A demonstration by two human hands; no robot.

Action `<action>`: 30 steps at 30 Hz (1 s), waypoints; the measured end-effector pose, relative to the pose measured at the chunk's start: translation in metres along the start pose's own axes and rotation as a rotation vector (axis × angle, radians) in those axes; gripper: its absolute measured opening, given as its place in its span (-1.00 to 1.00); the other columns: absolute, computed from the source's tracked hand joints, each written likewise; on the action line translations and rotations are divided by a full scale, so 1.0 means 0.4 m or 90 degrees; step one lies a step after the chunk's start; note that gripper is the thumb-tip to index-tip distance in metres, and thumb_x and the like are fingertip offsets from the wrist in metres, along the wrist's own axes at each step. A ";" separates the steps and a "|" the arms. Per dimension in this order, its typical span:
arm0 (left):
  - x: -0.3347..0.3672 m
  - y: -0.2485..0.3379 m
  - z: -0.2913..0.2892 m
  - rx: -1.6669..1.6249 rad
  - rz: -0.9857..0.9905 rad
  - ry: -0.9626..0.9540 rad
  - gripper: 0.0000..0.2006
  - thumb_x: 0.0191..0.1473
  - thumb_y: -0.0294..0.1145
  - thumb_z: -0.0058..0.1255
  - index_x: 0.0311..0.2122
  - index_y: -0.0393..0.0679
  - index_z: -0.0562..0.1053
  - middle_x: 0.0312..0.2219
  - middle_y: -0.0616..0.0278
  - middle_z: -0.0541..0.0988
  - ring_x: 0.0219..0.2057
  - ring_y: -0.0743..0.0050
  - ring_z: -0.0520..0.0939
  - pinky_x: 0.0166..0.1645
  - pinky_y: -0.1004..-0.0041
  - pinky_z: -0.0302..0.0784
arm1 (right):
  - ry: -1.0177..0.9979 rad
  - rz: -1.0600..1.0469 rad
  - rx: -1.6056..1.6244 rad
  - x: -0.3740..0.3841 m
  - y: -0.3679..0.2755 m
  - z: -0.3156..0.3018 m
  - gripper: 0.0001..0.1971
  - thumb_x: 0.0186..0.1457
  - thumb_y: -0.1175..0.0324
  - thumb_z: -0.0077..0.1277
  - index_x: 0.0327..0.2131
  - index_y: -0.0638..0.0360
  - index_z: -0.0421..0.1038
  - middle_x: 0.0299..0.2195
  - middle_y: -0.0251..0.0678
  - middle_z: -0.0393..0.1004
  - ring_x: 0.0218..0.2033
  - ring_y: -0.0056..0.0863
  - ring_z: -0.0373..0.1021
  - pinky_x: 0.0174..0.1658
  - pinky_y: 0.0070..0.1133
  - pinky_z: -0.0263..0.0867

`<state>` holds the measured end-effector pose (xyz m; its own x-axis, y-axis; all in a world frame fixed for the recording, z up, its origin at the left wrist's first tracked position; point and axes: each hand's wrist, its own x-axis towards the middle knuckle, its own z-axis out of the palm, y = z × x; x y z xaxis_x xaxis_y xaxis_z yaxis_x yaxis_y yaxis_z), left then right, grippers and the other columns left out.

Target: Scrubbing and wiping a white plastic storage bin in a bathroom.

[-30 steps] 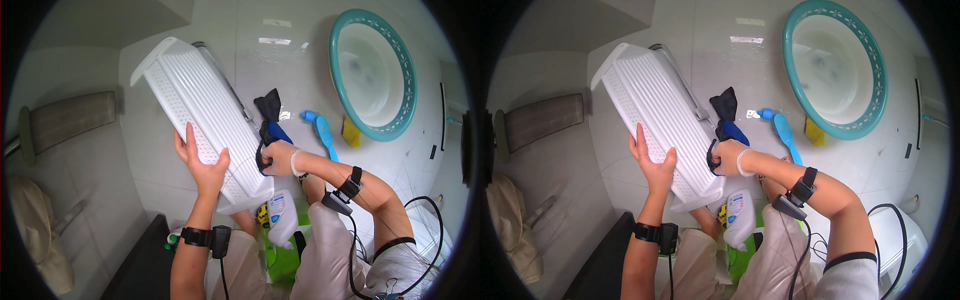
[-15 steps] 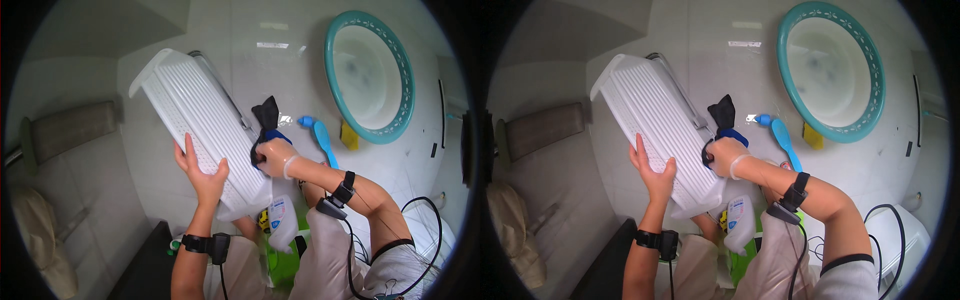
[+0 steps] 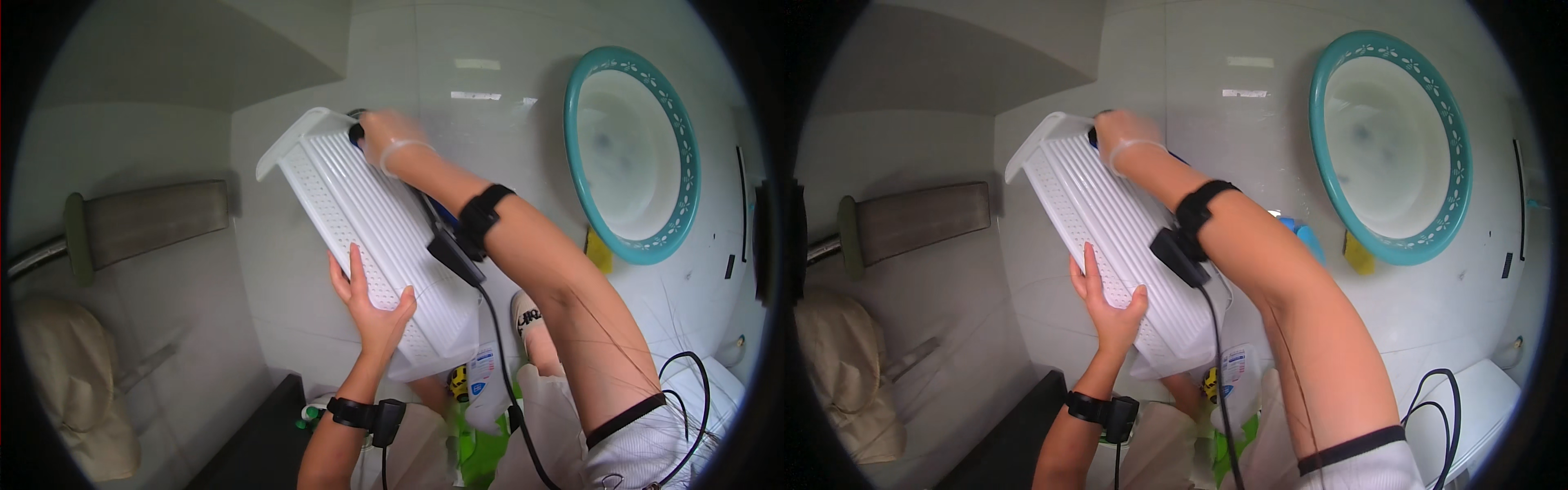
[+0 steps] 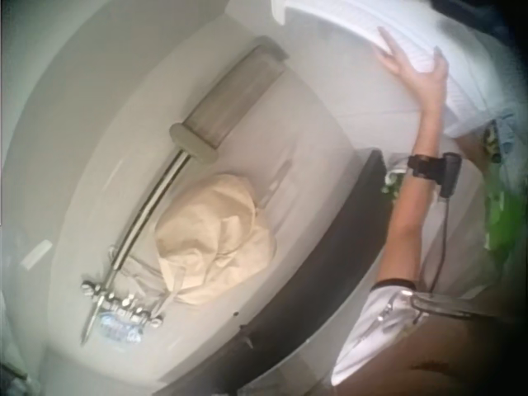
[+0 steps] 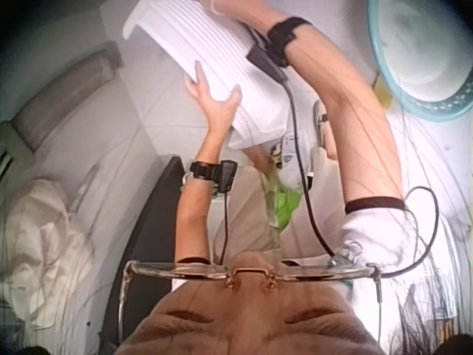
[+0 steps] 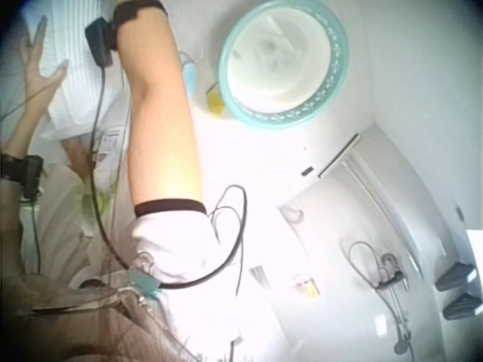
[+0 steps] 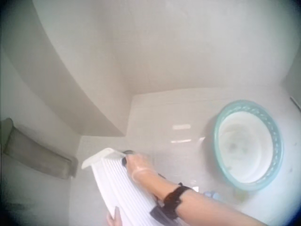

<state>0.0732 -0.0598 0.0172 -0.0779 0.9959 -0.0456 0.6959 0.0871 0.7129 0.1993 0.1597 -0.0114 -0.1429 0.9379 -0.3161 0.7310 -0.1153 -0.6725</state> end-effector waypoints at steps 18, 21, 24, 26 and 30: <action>-0.002 -0.014 0.009 -0.031 -0.016 0.036 -0.07 -0.28 -0.55 0.16 0.31 -0.07 0.08 0.22 -0.14 -0.03 0.24 -0.06 0.10 0.28 0.16 0.03 | -0.102 -0.119 -0.056 -0.181 0.112 0.052 -0.83 -0.05 0.48 -0.02 -0.37 0.14 0.55 -0.28 -0.07 0.55 -0.20 -0.09 0.48 -0.12 -0.33 0.40; -0.004 -0.015 0.002 -0.038 -0.010 0.040 -0.08 -0.26 -0.54 0.17 0.31 -0.05 0.09 0.22 -0.14 -0.04 0.24 -0.03 0.10 0.29 0.16 0.03 | -0.126 -0.178 -0.024 -0.321 0.166 0.068 -0.89 -0.10 0.41 0.09 -0.41 0.11 0.52 -0.41 -0.11 0.54 -0.31 -0.09 0.48 -0.22 -0.33 0.40; -0.006 -0.017 0.016 -0.046 -0.008 0.037 -0.08 -0.25 -0.53 0.16 0.31 -0.04 0.09 0.23 -0.15 -0.04 0.26 -0.03 0.08 0.29 0.16 0.02 | -0.189 -0.162 0.020 -0.454 0.225 0.063 -0.86 -0.15 0.35 0.20 -0.47 0.12 0.48 -0.50 -0.17 0.52 -0.40 -0.09 0.46 -0.31 -0.33 0.37; -0.007 -0.022 0.012 -0.017 -0.028 0.039 -0.07 -0.30 -0.50 0.18 0.29 -0.14 0.09 0.24 -0.08 -0.10 0.26 -0.03 0.05 0.28 0.16 0.07 | -0.267 -0.155 0.033 -0.519 0.257 0.061 -0.85 -0.17 0.35 0.21 -0.48 0.13 0.48 -0.53 -0.18 0.51 -0.42 -0.11 0.46 -0.33 -0.35 0.37; -0.005 -0.011 0.017 -0.016 -0.031 0.030 -0.07 -0.30 -0.51 0.18 0.30 -0.14 0.09 0.24 -0.08 -0.10 0.26 -0.03 0.05 0.28 0.16 0.07 | -0.351 -0.032 0.149 -0.548 0.309 0.078 -0.84 -0.19 0.34 0.21 -0.51 0.15 0.47 -0.57 -0.20 0.49 -0.48 -0.17 0.44 -0.38 -0.42 0.34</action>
<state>0.0752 -0.0620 0.0095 -0.1450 0.9882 -0.0483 0.6729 0.1343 0.7275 0.3000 -0.0704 -0.0461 -0.5446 0.6428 -0.5386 0.5574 -0.2025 -0.8052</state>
